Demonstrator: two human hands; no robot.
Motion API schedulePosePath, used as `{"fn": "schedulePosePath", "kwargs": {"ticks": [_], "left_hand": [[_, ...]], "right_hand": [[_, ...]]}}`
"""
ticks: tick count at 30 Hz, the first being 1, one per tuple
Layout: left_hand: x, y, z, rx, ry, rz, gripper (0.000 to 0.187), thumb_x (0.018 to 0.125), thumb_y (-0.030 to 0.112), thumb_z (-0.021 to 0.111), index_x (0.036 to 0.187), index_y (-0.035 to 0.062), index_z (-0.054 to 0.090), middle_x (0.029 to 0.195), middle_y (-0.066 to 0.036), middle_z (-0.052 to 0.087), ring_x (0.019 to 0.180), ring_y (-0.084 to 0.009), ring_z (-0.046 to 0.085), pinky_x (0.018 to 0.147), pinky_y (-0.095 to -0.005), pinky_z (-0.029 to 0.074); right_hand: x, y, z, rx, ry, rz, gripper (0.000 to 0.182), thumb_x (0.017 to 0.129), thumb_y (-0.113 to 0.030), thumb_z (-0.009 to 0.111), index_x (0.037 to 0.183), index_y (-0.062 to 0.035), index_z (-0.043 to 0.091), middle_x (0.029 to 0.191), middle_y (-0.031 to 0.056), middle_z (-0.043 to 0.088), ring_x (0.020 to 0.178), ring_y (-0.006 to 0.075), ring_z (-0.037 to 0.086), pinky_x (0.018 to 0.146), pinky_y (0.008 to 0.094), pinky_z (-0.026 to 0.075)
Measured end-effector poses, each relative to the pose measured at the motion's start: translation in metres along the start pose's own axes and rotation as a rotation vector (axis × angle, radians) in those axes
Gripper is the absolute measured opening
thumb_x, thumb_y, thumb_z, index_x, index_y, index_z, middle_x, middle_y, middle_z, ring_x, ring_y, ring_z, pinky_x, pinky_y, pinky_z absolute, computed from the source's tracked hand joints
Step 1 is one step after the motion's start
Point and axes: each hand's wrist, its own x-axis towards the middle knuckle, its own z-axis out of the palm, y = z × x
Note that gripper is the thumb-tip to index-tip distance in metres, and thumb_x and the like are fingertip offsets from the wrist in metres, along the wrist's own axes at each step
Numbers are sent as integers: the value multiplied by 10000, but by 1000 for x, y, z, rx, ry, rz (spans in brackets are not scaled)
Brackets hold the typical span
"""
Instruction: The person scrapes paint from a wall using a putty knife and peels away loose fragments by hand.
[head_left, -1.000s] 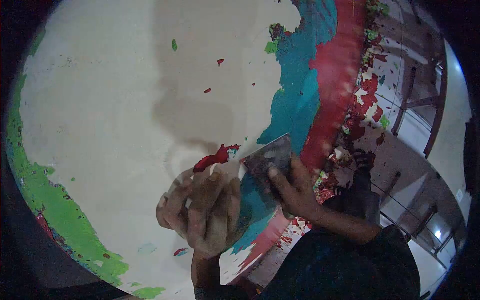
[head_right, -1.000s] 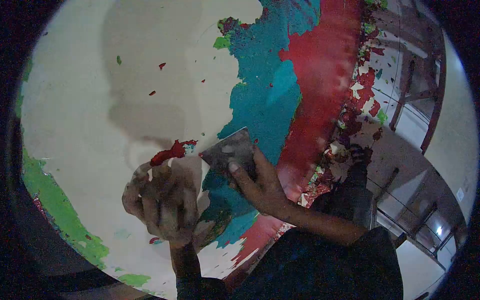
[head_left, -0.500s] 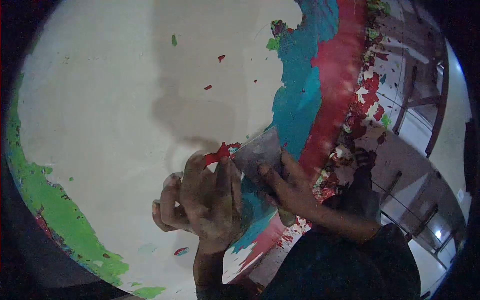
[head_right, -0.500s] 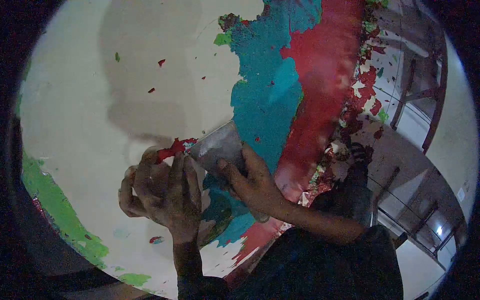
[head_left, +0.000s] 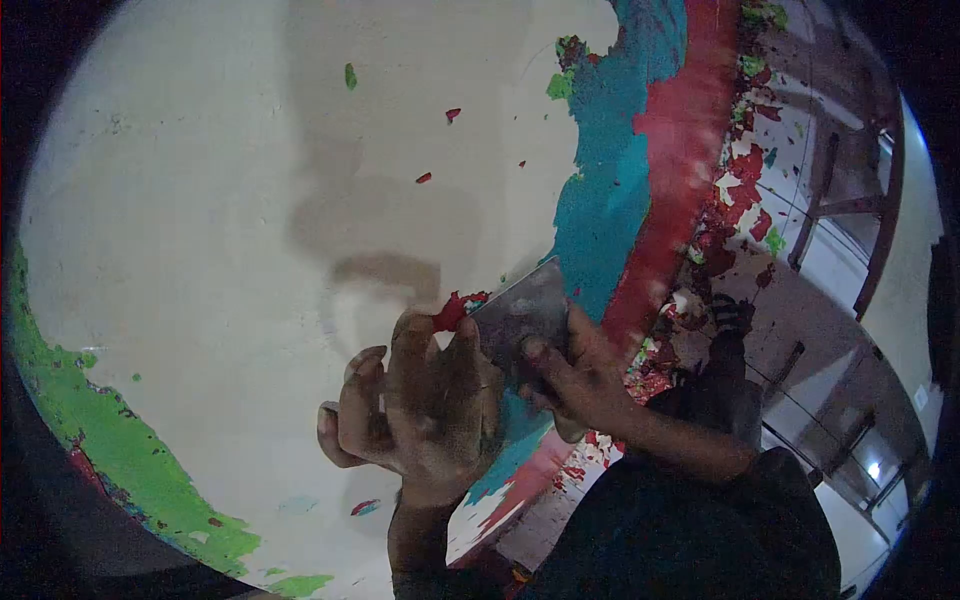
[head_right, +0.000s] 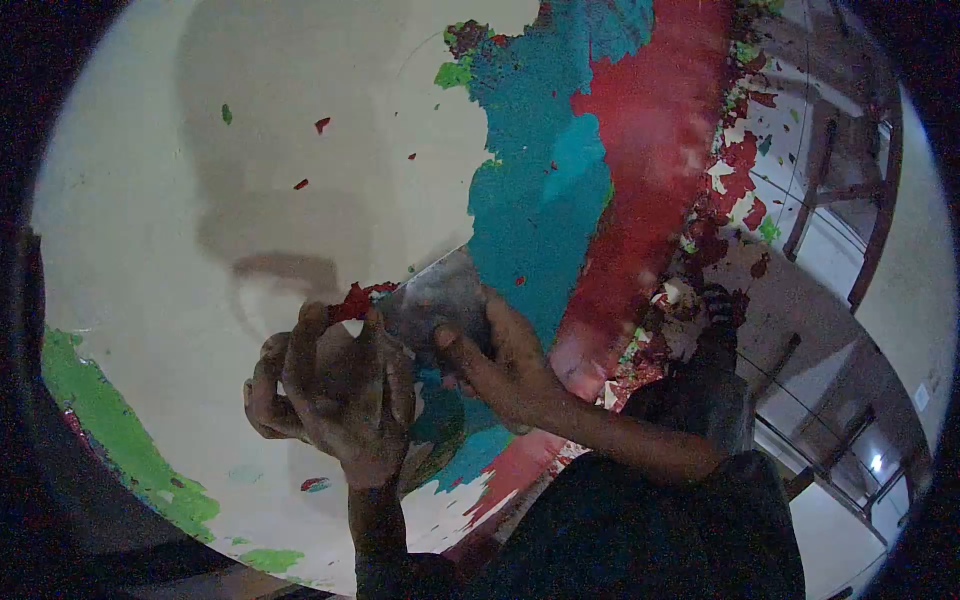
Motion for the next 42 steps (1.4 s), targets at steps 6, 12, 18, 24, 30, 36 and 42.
{"fn": "schedulePosePath", "kwargs": {"ticks": [6, 12, 18, 24, 30, 36, 42], "left_hand": [[-4, 4, 6, -224, 167, -212, 264, 701, 311, 667, 899, 137, 638, 1076, -49, 486, 1064, -267, 337, 868, -442, 250], [-16, -5, -2, -157, 22, -46, 186, 695, 291, 666, 808, 147, 632, 1068, -50, 517, 1013, -281, 415, 837, -465, 299], [-26, -14, -2, -388, 94, -40, 135, 714, 255, 658, 824, 181, 631, 1078, -70, 518, 1018, -285, 398, 840, -437, 282], [-8, 8, 5, -121, 169, -195, 172, 708, 218, 681, 869, 194, 626, 1058, -87, 512, 1039, -283, 325, 826, -405, 245], [-8, 9, 1, -19, 72, -142, 307, 723, 207, 675, 973, 71, 560, 1153, -93, 447, 1096, -259, 241, 892, -363, 264], [-9, 9, 12, -35, 156, -182, 216, 713, 241, 680, 925, 221, 647, 1074, -48, 511, 1034, -258, 314, 831, -427, 213], [-8, 4, -2, 7, 43, -98, 199, 726, 259, 662, 916, 203, 639, 1043, -52, 523, 1010, -256, 386, 833, -432, 217]], "right_hand": [[-1, -20, 2, -115, -3, -38, 324, 863, -218, 516, 1110, -35, 415, 848, 34, 544, 619, 62, 516, 513, 202, 432], [-2, -12, -6, -147, 33, -143, 319, 858, -189, 514, 1101, -10, 411, 837, 50, 555, 651, 97, 528, 560, 240, 442], [-6, 5, -20, -411, 95, -349, 292, 857, -192, 514, 1053, 0, 414, 773, 67, 545, 639, 98, 525, 548, 245, 432], [-7, -16, -8, -283, 38, -69, 297, 870, -213, 500, 1061, -8, 402, 740, 33, 538, 595, 82, 515, 504, 231, 420], [-6, -10, -1, -117, 31, 61, 308, 876, -231, 494, 1096, -38, 400, 757, 15, 530, 551, 47, 494, 427, 180, 398], [-4, -12, 2, -45, -2, 58, 342, 873, -242, 502, 1120, -35, 390, 818, 23, 533, 582, 50, 501, 448, 191, 418], [6, -16, 13, -37, -62, -74, 370, 861, -243, 523, 1122, -21, 384, 825, 24, 526, 649, 72, 503, 526, 216, 436]]}}
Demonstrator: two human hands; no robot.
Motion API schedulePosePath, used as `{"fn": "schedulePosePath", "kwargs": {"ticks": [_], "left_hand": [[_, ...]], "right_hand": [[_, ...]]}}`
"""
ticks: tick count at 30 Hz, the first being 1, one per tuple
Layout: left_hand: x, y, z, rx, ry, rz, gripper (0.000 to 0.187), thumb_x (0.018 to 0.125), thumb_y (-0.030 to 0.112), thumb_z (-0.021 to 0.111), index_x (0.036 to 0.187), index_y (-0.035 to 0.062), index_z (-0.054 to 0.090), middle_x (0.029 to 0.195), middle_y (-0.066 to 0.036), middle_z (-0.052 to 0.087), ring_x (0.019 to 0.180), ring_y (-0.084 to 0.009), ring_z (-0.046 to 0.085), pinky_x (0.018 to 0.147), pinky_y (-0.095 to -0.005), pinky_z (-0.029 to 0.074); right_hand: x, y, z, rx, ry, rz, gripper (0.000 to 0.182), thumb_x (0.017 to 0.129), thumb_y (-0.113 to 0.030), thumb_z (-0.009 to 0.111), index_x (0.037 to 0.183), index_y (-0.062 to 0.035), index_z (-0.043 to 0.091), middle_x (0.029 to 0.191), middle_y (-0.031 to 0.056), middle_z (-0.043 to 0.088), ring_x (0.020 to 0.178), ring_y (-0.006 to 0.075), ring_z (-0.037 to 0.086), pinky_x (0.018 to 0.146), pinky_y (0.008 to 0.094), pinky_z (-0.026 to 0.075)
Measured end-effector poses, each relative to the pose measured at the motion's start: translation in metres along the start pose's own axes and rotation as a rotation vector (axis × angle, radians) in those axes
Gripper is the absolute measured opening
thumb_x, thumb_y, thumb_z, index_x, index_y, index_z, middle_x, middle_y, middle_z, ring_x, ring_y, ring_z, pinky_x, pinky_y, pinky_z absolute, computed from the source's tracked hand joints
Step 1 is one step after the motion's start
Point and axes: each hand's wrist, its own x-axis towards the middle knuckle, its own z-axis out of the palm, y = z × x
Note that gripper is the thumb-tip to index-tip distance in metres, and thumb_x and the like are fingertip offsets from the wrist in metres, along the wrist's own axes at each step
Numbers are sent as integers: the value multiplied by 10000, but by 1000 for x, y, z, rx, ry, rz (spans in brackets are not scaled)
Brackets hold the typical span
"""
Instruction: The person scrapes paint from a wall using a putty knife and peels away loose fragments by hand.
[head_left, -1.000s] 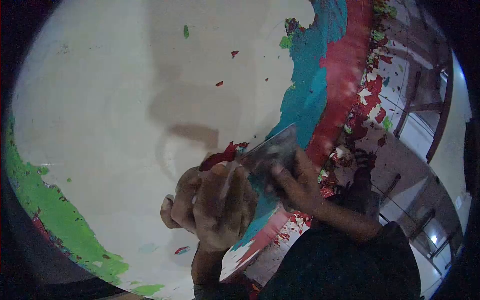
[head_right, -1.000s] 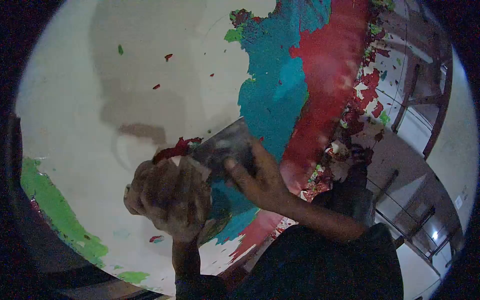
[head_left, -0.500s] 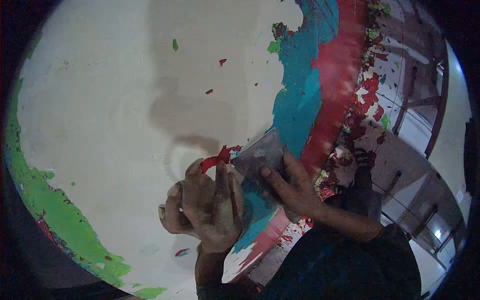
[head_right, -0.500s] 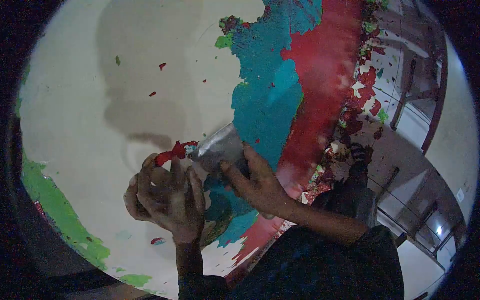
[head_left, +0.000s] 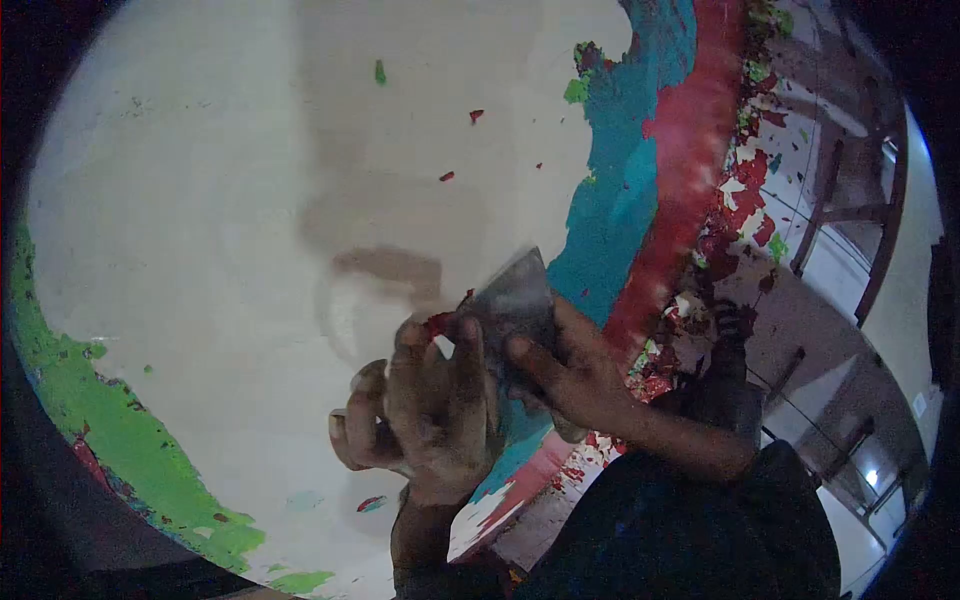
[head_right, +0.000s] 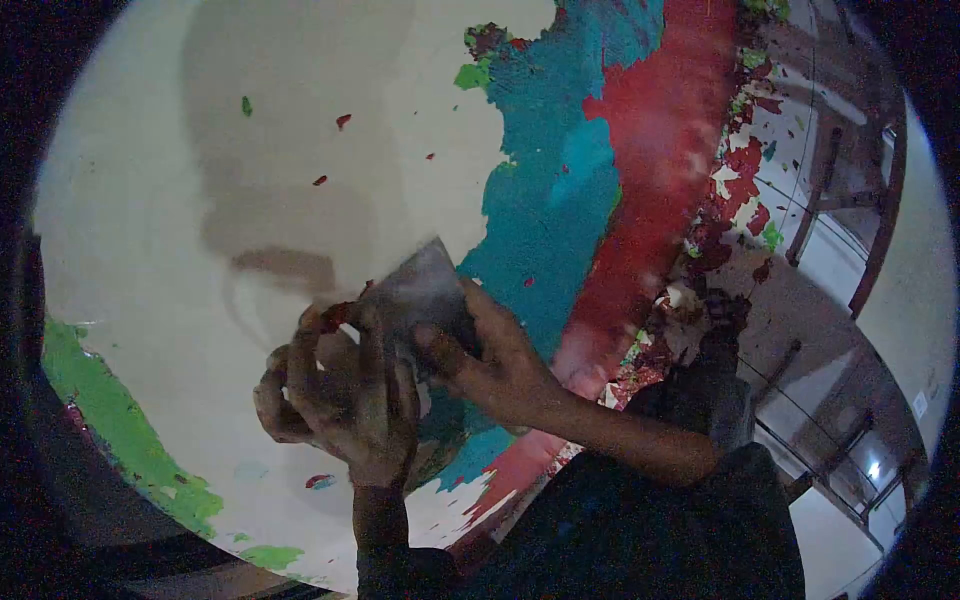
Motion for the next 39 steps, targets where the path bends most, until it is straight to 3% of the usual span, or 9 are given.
{"fn": "schedulePosePath", "kwargs": {"ticks": [4, 7, 11, 14, 20, 23, 26, 35, 39], "left_hand": [[-11, -7, 3, -331, 115, -48, 255, 708, 278, 668, 925, 150, 629, 1017, -58, 535, 943, -251, 481, 854, -421, 232], [-4, -6, -13, -586, -46, -152, 273, 692, 248, 672, 932, 130, 618, 962, -58, 557, 883, -227, 540, 857, -406, 273], [-7, -10, -12, -790, -190, 23, 237, 695, 200, 658, 911, 115, 607, 873, -61, 594, 845, -209, 581, 820, -393, 352], [-16, -10, -12, -1013, -279, -12, 319, 562, 238, 776, 817, 113, 631, 779, -65, 627, 712, -247, 585, 700, -345, 437], [-7, -10, -36, -1143, -608, -21, 125, 674, 197, 690, 700, 88, 633, 689, -95, 622, 658, -245, 568, 620, -325, 444], [-5, -14, -34, -1065, -961, 55, 176, 750, 173, 604, 882, 56, 595, 786, -120, 615, 680, -285, 594, 636, -344, 465], [-45, 3, -11, -1127, -478, -105, 233, 767, 180, 584, 951, 39, 575, 878, -128, 608, 727, -285, 587, 676, -347, 462], [-99, 89, -12, -2187, 8, -935, 402, 825, 252, 547, 1133, 5, 474, 1090, -159, 517, 967, -242, 513, 834, -341, 403], [-97, 84, 5, -1414, 207, -857, 405, 801, 226, 551, 1132, 3, 481, 1126, -156, 483, 1007, -276, 480, 852, -405, 390]], "right_hand": [[-15, 9, -21, -111, -39, -83, 350, 865, -222, 510, 1115, -11, 384, 827, 42, 531, 693, 84, 506, 578, 241, 441], [-28, -7, -31, -285, -37, -136, 336, 854, -202, 524, 1091, -3, 391, 815, 59, 537, 704, 108, 514, 604, 264, 441], [-51, -14, -48, -572, -110, -149, 290, 826, -186, 564, 1006, -1, 429, 804, 86, 544, 692, 138, 527, 616, 292, 436], [-59, -38, -49, -892, -136, -276, 264, 808, -185, 589, 941, 0, 455, 780, 117, 553, 682, 185, 555, 606, 317, 436], [-91, -44, -66, -1082, -54, -222, 275, 795, -210, 602, 896, 7, 467, 703, 156, 545, 652, 265, 574, 560, 351, 425], [-103, -40, -73, -952, 42, -239, 272, 803, -211, 591, 894, 9, 461, 668, 145, 528, 596, 244, 548, 540, 348, 411], [-118, -46, -65, -1043, 178, -120, 219, 833, -181, 540, 901, 9, 455, 674, 124, 498, 577, 220, 495, 546, 335, 400], [-153, -37, -18, -1214, 17, -319, 264, 878, -156, 432, 1066, 26, 471, 881, 192, 549, 809, 304, 566, 717, 377, 429], [-150, -43, -30, -1234, 4, -272, 245, 869, -121, 452, 1066, 27, 449, 813, 160, 543, 722, 251, 545, 690, 343, 432]]}}
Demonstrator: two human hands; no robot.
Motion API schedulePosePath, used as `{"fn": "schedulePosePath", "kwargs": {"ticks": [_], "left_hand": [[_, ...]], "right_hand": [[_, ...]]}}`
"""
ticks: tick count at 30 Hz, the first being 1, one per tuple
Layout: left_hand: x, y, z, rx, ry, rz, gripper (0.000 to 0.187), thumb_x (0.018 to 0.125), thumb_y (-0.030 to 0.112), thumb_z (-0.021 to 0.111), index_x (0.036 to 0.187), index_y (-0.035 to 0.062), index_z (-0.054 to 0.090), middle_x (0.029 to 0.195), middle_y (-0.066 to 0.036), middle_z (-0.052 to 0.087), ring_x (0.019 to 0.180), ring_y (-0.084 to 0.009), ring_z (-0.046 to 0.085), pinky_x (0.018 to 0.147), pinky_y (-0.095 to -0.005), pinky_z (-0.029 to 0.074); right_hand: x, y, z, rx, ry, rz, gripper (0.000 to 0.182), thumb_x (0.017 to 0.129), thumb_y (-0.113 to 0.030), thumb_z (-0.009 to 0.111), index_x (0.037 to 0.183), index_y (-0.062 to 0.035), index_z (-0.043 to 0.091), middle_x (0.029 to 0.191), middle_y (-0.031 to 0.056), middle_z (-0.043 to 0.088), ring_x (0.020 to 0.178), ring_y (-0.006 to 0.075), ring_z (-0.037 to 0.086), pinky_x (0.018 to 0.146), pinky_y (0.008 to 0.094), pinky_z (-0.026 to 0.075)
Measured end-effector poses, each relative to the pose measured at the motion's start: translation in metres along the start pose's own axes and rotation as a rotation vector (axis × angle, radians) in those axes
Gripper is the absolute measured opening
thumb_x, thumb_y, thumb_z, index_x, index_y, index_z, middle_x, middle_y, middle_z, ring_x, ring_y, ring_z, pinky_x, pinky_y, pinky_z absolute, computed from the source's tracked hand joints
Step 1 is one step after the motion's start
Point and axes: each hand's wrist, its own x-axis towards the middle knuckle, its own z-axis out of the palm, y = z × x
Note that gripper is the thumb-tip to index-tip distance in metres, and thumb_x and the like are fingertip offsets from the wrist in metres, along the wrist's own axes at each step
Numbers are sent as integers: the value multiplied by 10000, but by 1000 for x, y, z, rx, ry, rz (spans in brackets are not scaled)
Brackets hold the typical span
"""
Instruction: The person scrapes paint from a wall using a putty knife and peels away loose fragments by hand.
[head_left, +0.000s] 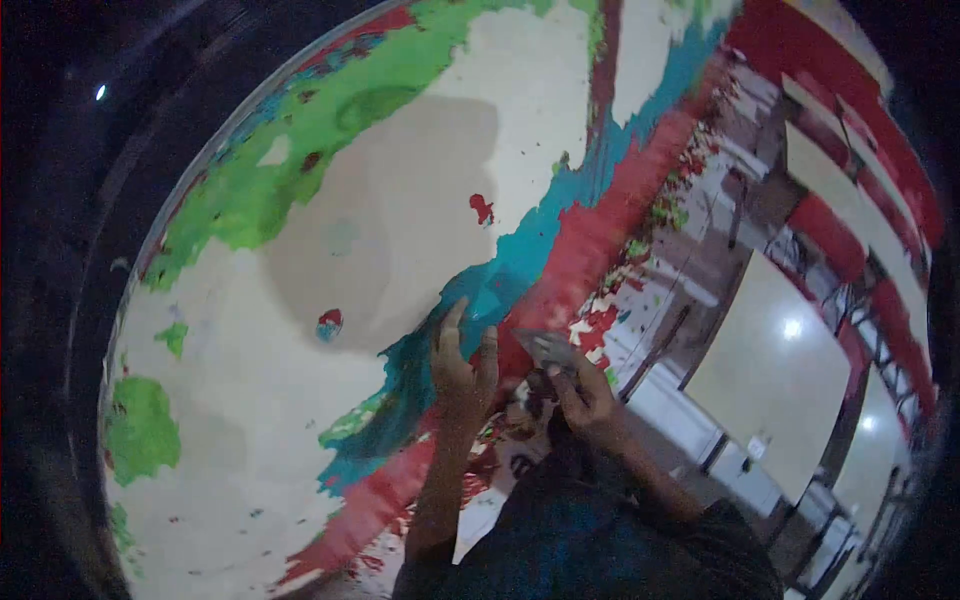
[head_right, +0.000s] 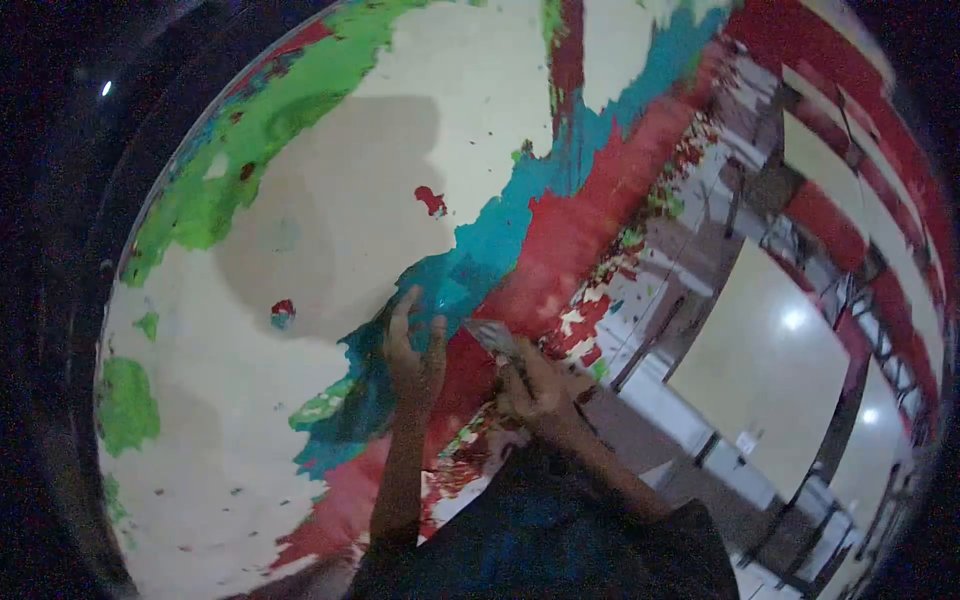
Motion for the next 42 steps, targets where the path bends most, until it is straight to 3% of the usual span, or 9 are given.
{"fn": "schedulePosePath", "kwargs": {"ticks": [2, 7, 10, 14, 17, 20, 34, 40, 42], "left_hand": [[9, 7, 3, 335, 79, 207, 388, 790, 204, 552, 1115, 1, 494, 1131, -165, 467, 1056, -322, 435, 899, -452, 335], [18, 12, 37, 557, 187, 242, 430, 759, 209, 571, 1125, -4, 495, 1186, -166, 397, 1100, -347, 361, 928, -496, 249], [41, 8, 67, 629, 362, 177, 445, 742, 245, 587, 1131, 43, 517, 1186, -153, 387, 1085, -326, 351, 904, -487, 252], [62, -3, 109, 797, 613, 123, 448, 720, 276, 599, 1120, 82, 541, 1190, -154, 367, 1092, -325, 310, 899, -491, 246], [63, -4, 123, 801, 648, 27, 451, 716, 297, 599, 1115, 93, 547, 1196, -161, 354, 1106, -341, 280, 910, -505, 226], [69, 7, 127, 871, 620, 28, 507, 732, 261, 606, 1132, -27, 488, 1224, -248, 266, 1110, -405, 253, 915, -532, 219], [77, 17, 142, 546, 807, -66, 345, 733, 201, 620, 1053, 83, 568, 1247, -197, 281, 1159, -383, 229, 952, -509, 193], [79, 4, 138, 524, 944, -25, 429, 688, 170, 689, 1081, 99, 532, 1207, -159, 319, 1110, -330, 310, 895, -435, 277], [85, -9, 143, 485, 1083, 33, 464, 682, 187, 703, 1096, 93, 515, 1201, -173, 317, 1103, -329, 312, 881, -432, 296]], "right_hand": [[13, -2, -13, 65, -56, 120, 247, 866, -106, 451, 1077, 20, 431, 815, 141, 537, 723, 215, 530, 686, 330, 428], [75, 46, -54, 49, -179, -34, 148, 866, -96, 450, 993, -39, 401, 854, 93, 527, 618, 101, 504, 494, 226, 412], [122, 52, -81, 21, -270, -186, 159, 867, -103, 456, 997, -31, 400, 842, 89, 532, 595, 108, 504, 485, 231, 411], [165, 55, -115, 76, -460, -34, 236, 870, -165, 485, 1031, 5, 460, 890, 91, 554, 695, 141, 537, 606, 273, 452], [191, 44, -120, 182, -562, -11, 224, 871, -178, 492, 1007, -3, 458, 861, 87, 552, 669, 131, 531, 594, 269, 441], [207, 55, -127, 175, -637, -15, 206, 872, -168, 487, 996, -7, 449, 857, 91, 549, 667, 128, 530, 586, 268, 436], [178, 39, -147, 93, -632, 82, 204, 841, -75, 491, 1025, -12, 431, 770, 78, 562, 591, 103, 519, 503, 220, 411], [203, 5, -151, -421, -682, -178, 251, 805, -92, 552, 1025, -14, 459, 860, 143, 595, 682, 181, 597, 566, 307, 464], [222, -26, -135, -590, -671, -593, 295, 779, -94, 586, 1047, -38, 474, 890, 152, 598, 712, 233, 610, 593, 351, 476]]}}
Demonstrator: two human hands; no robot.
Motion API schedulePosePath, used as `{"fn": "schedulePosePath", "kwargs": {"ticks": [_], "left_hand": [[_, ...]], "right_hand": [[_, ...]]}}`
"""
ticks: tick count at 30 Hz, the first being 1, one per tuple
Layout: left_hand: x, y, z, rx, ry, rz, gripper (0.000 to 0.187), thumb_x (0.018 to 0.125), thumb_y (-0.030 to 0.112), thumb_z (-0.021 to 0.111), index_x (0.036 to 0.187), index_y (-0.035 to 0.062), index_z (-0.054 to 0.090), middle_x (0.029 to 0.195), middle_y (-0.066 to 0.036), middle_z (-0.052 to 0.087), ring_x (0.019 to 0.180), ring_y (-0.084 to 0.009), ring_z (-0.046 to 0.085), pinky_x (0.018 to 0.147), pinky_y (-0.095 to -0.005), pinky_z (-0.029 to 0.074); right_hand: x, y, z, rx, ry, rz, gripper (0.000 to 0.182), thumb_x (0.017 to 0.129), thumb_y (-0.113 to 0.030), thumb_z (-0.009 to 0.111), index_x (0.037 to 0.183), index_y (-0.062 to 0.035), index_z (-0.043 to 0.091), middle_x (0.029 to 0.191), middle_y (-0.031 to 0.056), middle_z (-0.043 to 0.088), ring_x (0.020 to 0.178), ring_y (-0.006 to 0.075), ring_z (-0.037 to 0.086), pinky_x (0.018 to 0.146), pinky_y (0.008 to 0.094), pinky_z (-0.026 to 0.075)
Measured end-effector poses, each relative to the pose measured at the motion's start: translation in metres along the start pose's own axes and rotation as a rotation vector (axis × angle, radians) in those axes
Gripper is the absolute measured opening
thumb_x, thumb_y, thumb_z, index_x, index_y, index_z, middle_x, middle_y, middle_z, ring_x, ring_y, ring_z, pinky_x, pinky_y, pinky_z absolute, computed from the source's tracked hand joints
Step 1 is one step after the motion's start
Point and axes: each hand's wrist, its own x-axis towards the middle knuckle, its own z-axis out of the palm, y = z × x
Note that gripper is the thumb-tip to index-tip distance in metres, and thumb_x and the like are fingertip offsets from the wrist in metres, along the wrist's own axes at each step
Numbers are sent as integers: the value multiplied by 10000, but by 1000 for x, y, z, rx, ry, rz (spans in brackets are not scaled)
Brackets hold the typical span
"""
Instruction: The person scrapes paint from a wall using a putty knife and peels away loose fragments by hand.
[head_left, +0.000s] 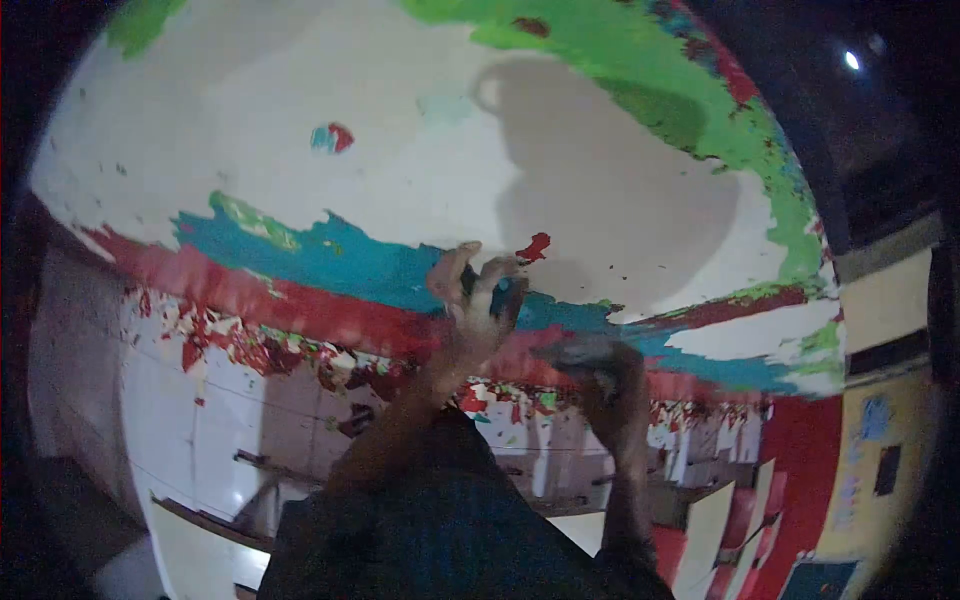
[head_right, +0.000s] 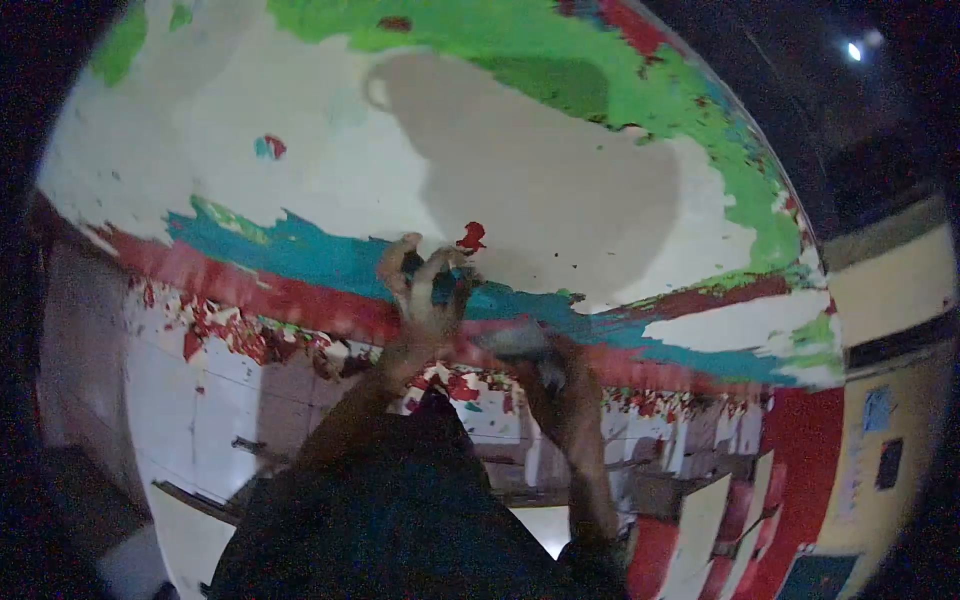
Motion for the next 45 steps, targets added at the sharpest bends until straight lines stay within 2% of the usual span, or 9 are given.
{"fn": "schedulePosePath", "kwargs": {"ticks": [1, 3, 8, 13, 18, 26, 32, 38, 45], "left_hand": [[0, -1, 0, 16, 24, -27, 512, 661, 222, 726, 1100, 77, 506, 1202, -193, 309, 1095, -329, 315, 866, -433, 313], [3, 0, 0, 58, 47, -67, 525, 658, 250, 713, 1120, 106, 508, 1206, -164, 327, 1073, -322, 340, 868, -454, 273], [0, 4, 18, 131, 178, -96, 593, 668, 355, 687, 1161, 100, 479, 1275, -199, 294, 1141, -373, 314, 921, -533, 216], [-2, 5, 33, 86, 305, -118, 587, 662, 341, 691, 1160, 115, 477, 1317, -185, 280, 1192, -375, 290, 948, -560, 182], [-4, 3, 37, 34, 356, -148, 571, 659, 328, 688, 1152, 124, 486, 1321, -144, 307, 1200, -346, 299, 949, -564, 179], [-6, -2, 40, -38, 410, -108, 539, 624, 253, 722, 1102, 114, 515, 1337, -121, 319, 1222, -323, 291, 967, -548, 163], [-7, 1, 55, -99, 540, -108, 430, 651, 222, 708, 1023, 98, 532, 1332, -137, 324, 1245, -329, 256, 980, -541, 138], [-3, 8, 61, -126, 565, -163, 387, 659, 205, 699, 1005, 129, 543, 1331, -141, 311, 1254, -346, 222, 986, -533, 109], [1, 11, 62, -88, 590, -181, 281, 672, 200, 669, 925, 126, 573, 1325, -145, 302, 1248, -349, 226, 989, -537, 89]], "right_hand": [[18, -7, -7, -140, 23, -168, 319, 766, -95, 603, 1057, -50, 482, 906, 156, 600, 728, 258, 616, 607, 373, 481], [46, -11, -23, -256, -21, -333, 365, 737, -109, 646, 1079, -60, 528, 889, 130, 599, 698, 220, 614, 619, 318, 491], [106, -46, -46, -795, -280, -642, 359, 729, -75, 629, 1076, -116, 547, 814, 90, 603, 692, 226, 602, 571, 317, 486], [125, -56, -41, -932, -252, -937, 353, 734, -99, 608, 1079, -150, 553, 772, 81, 586, 620, 245, 574, 534, 332, 470], [129, -66, -31, -1020, -256, -1000, 411, 740, -119, 599, 1134, -211, 526, 715, 72, 561, 604, 242, 565, 521, 341, 461], [131, -72, -24, -1061, -300, -961, 451, 746, -123, 586, 1179, -219, 499, 673, 75, 528, 565, 233, 544, 503, 344, 448], [133, -84, -23, -1146, -323, -1168, 493, 707, -136, 599, 1184, -215, 499, 598, 64, 425, 490, 213, 466, 465, 338, 387], [143, -96, -18, -1200, -344, -1356, 528, 651, -138, 614, 1166, -201, 516, 590, 52, 411, 482, 195, 452, 447, 319, 367], [150, -88, -14, -1168, -260, -1332, 484, 634, -141, 604, 1114, -185, 559, 583, 45, 429, 475, 186, 460, 440, 310, 371]]}}
